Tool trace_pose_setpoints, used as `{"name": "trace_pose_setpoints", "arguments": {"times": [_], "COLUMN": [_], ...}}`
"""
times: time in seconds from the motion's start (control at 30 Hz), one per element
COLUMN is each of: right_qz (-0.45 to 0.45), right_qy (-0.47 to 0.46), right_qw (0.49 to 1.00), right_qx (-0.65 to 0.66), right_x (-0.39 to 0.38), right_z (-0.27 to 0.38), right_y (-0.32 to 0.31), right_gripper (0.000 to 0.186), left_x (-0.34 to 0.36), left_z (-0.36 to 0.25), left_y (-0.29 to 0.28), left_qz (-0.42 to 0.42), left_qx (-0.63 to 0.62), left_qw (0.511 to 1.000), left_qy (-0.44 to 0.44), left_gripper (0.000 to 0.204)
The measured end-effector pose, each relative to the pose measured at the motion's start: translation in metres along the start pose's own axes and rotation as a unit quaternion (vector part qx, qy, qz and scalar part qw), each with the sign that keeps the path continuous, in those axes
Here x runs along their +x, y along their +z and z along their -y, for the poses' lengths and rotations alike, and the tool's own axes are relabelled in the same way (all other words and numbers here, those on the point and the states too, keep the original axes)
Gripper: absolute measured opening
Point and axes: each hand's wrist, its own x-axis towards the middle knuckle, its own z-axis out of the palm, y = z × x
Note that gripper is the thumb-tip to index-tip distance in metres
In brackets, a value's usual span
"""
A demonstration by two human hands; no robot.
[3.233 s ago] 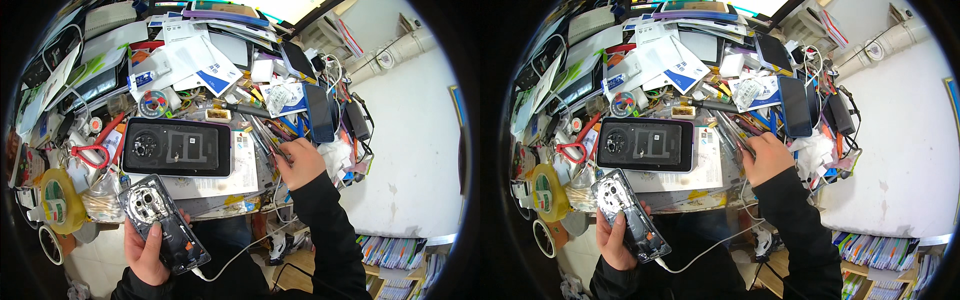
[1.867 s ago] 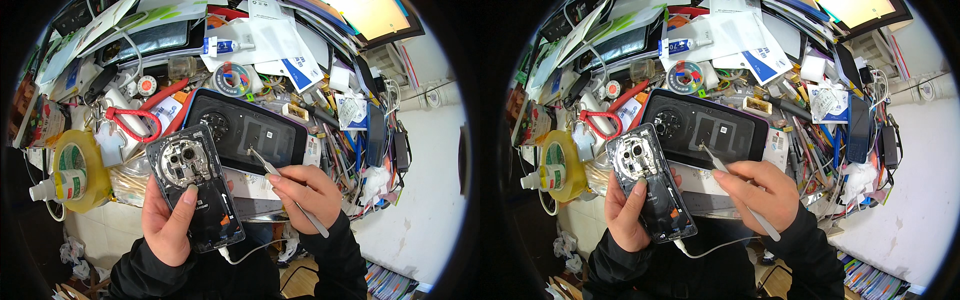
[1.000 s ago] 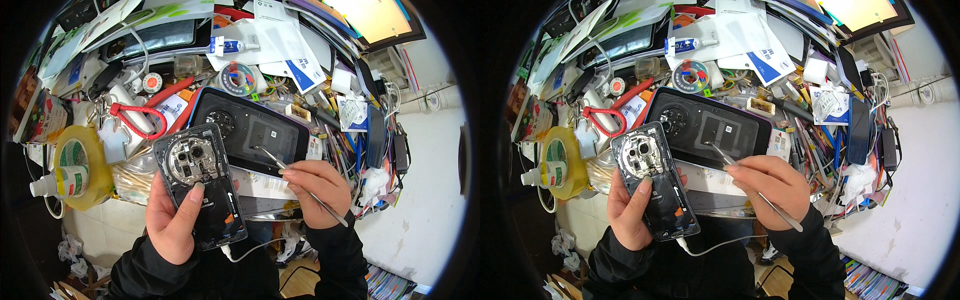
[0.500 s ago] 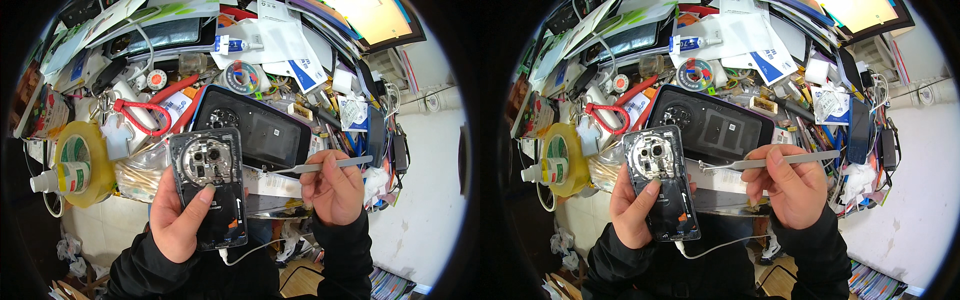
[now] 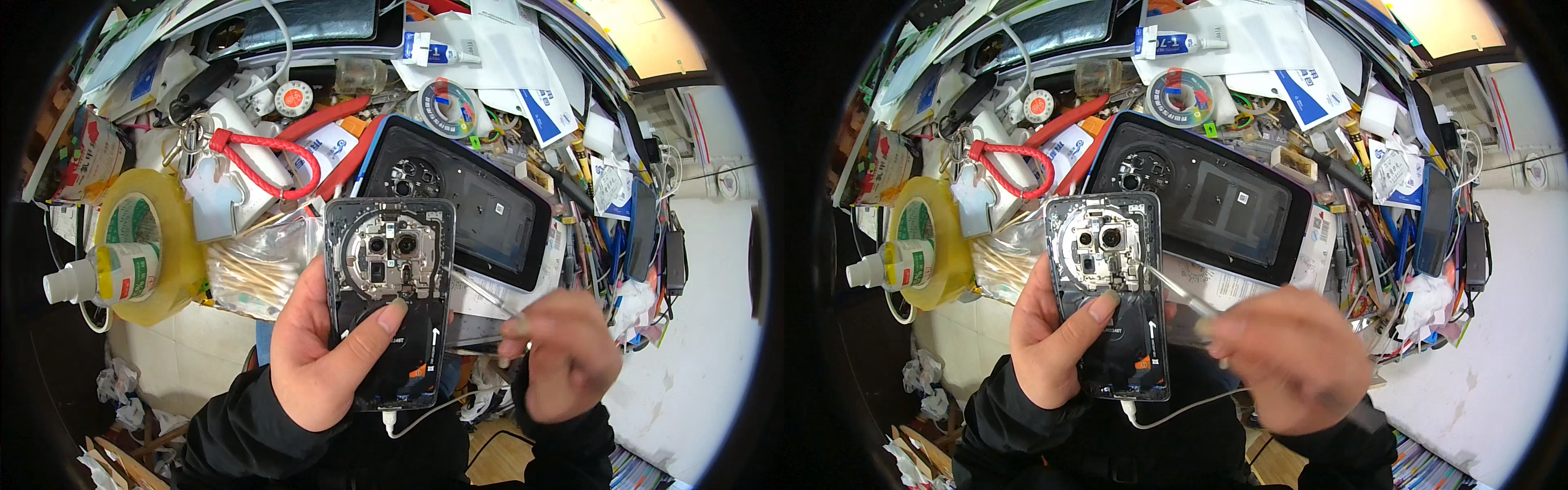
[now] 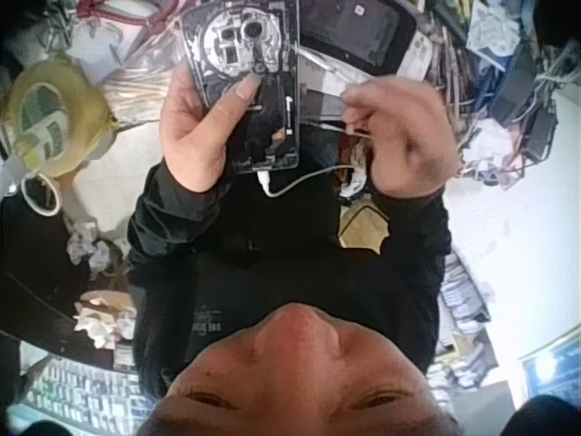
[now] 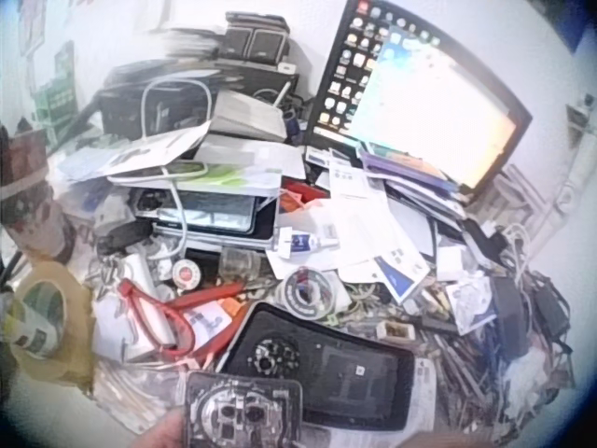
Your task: The person uses a screwdriver to remove screws from the back of a disassembled smartphone, then switches to tweezers to adjust small internal components near the camera module. The device remains open on a cluttered workbench throughout the clip.
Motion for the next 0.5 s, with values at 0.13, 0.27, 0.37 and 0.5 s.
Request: {"name": "trace_pose_setpoints", "arguments": {"times": [0.13, 0.27, 0.37, 0.5], "right_qz": [0.026, -0.009, 0.017, 0.005], "right_qy": [-0.148, -0.183, -0.117, -0.069], "right_qw": [0.987, 0.978, 0.993, 0.998], "right_qx": [-0.048, -0.1, -0.005, 0.005], "right_x": [-0.011, -0.018, -0.022, -0.023], "right_z": [-0.004, -0.01, -0.012, -0.013], "right_y": [0.014, 0.032, 0.031, 0.027], "right_gripper": [0.041, 0.048, 0.046, 0.045], "left_x": [-0.002, -0.002, -0.004, -0.004], "left_z": [0.001, 0.001, 0.002, 0.001], "left_y": [0.0, -0.002, -0.002, -0.002], "left_qz": [-0.019, -0.014, -0.015, -0.013], "left_qx": [-0.024, -0.057, -0.063, -0.058], "left_qw": [0.999, 0.998, 0.998, 0.998], "left_qy": [-0.008, -0.021, -0.022, -0.024], "left_gripper": [0.05, 0.05, 0.051, 0.052]}}
